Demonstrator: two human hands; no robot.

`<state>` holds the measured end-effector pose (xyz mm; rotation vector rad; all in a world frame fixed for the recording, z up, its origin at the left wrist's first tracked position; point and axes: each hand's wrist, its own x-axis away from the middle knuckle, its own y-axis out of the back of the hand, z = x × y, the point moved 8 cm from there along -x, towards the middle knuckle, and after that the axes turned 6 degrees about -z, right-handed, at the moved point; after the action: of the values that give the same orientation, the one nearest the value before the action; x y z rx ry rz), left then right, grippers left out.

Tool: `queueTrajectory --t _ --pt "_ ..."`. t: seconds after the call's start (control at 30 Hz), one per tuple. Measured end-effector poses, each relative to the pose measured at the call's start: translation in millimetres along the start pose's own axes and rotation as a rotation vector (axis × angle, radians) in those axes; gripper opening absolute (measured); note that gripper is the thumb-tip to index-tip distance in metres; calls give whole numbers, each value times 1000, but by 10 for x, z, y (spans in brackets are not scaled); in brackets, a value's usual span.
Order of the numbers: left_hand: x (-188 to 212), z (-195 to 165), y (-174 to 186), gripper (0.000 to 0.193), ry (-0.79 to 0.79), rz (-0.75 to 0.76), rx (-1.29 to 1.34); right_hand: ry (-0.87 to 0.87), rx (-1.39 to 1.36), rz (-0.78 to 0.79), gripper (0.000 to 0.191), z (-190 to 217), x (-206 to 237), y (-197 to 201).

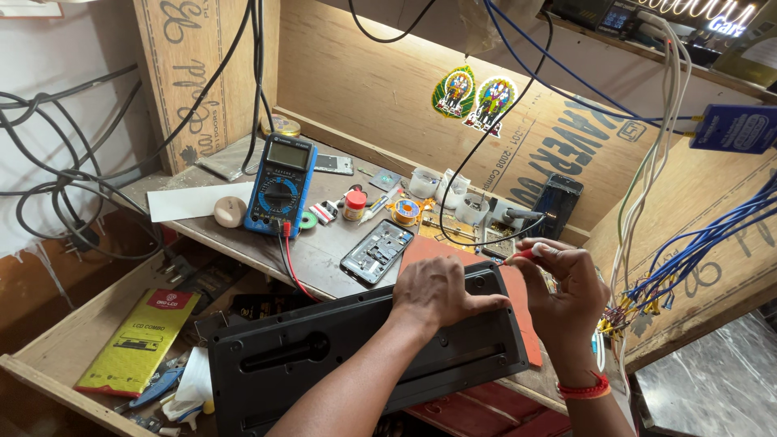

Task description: The person holds the back panel of a small electronic keyboard on the workbench and uses a screwdriver to unscrew screws from its rear edge one at a time. They then lift and flip the keyboard over, set it down, and reach for a phone on the bench.

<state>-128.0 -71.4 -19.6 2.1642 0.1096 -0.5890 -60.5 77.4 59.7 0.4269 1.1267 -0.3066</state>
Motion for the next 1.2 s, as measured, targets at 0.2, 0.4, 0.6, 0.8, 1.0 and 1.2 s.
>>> queueTrajectory --t 0.2,0.4,0.6,0.8,1.0,1.2 --pt "-7 -11 33 97 -12 -21 12 43 42 -4 21 67 -56 -26" --pt "-9 14 52 95 1 -3 6 14 51 46 21 60 -107 -85" --pt "-14 -2 45 94 -6 4 4 51 127 -45 28 92 -118 -25" --pt "-7 -4 63 94 -11 -9 4 40 69 44 23 86 -133 -56" --pt "4 15 60 92 -11 9 -2 8 119 -61 30 19 -113 -3" --pt "8 12 85 92 -11 -12 -6 -47 -108 24 26 21 -128 -55"
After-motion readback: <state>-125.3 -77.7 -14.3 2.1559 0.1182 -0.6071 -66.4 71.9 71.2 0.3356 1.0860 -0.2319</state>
